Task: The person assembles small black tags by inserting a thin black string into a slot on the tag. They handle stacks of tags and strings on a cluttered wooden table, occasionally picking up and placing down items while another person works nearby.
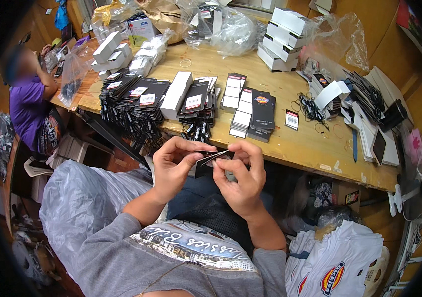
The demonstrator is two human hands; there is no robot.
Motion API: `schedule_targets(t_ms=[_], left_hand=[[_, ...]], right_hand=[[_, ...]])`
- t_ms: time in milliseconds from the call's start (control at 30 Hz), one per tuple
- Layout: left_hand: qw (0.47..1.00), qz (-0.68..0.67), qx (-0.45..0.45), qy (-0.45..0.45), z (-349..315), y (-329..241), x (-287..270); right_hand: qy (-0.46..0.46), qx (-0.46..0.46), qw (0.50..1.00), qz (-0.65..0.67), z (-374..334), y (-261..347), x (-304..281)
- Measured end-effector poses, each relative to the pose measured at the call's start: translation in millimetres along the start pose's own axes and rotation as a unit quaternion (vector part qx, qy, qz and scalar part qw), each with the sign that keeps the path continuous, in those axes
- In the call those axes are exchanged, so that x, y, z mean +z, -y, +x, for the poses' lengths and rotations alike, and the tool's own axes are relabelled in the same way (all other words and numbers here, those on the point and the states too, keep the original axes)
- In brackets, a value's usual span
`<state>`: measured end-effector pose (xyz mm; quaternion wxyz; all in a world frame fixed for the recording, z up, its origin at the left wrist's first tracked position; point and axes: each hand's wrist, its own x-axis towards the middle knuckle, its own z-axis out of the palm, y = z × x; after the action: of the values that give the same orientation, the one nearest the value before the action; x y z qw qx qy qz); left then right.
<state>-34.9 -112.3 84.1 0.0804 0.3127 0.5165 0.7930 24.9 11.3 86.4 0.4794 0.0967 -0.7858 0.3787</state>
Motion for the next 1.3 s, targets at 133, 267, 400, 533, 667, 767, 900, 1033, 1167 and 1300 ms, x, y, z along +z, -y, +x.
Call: schedule_targets(t_ms=[133,267,400,533,667,767,900,1033,1167,1300], left_hand=[[0.999,-0.04,0.025,0.02,0.2,2.2,-2.4],[0.998,-0.026,0.039,0.052,0.6,3.0,-7.7],[0.995,0.043,0.047,0.073,-1.1,-1.1,-12.6],[0.983,0.12,0.127,0.061,-3.8,-2.0,-8.9],[0.974,0.129,0.178,0.056,-4.7,-1.1,-8.1],[0.961,0.155,0.224,0.047,-7.9,-0.7,-5.6],[0.956,0.181,0.227,0.043,-8.8,-2.4,-7.2],[0.982,0.129,0.114,0.074,-4.0,-5.2,-11.7],[0.992,-0.005,-0.006,0.129,2.3,1.6,-23.3],[0.969,-0.157,-0.152,0.118,2.2,8.6,-23.0]], right_hand=[[-0.014,-0.048,0.997,-0.055,-5.3,0.7,-0.1],[-0.028,-0.082,0.993,-0.082,-2.8,2.7,1.0],[-0.031,-0.092,0.99,-0.101,-2.8,4.8,2.1],[-0.025,-0.075,0.992,-0.103,-6.8,7.7,4.2],[-0.017,-0.038,0.995,-0.086,-10.1,10.6,5.3],[-0.014,-0.023,0.997,-0.076,-11.8,13.1,6.7],[-0.012,0.012,0.999,-0.038,-13.4,11.3,11.1],[0.004,-0.008,0.999,-0.049,-10.1,8.4,12.1],[0.049,-0.02,0.997,-0.064,-8.9,9.6,6.9],[0.06,-0.022,0.997,-0.03,-4.3,12.9,6.1]])
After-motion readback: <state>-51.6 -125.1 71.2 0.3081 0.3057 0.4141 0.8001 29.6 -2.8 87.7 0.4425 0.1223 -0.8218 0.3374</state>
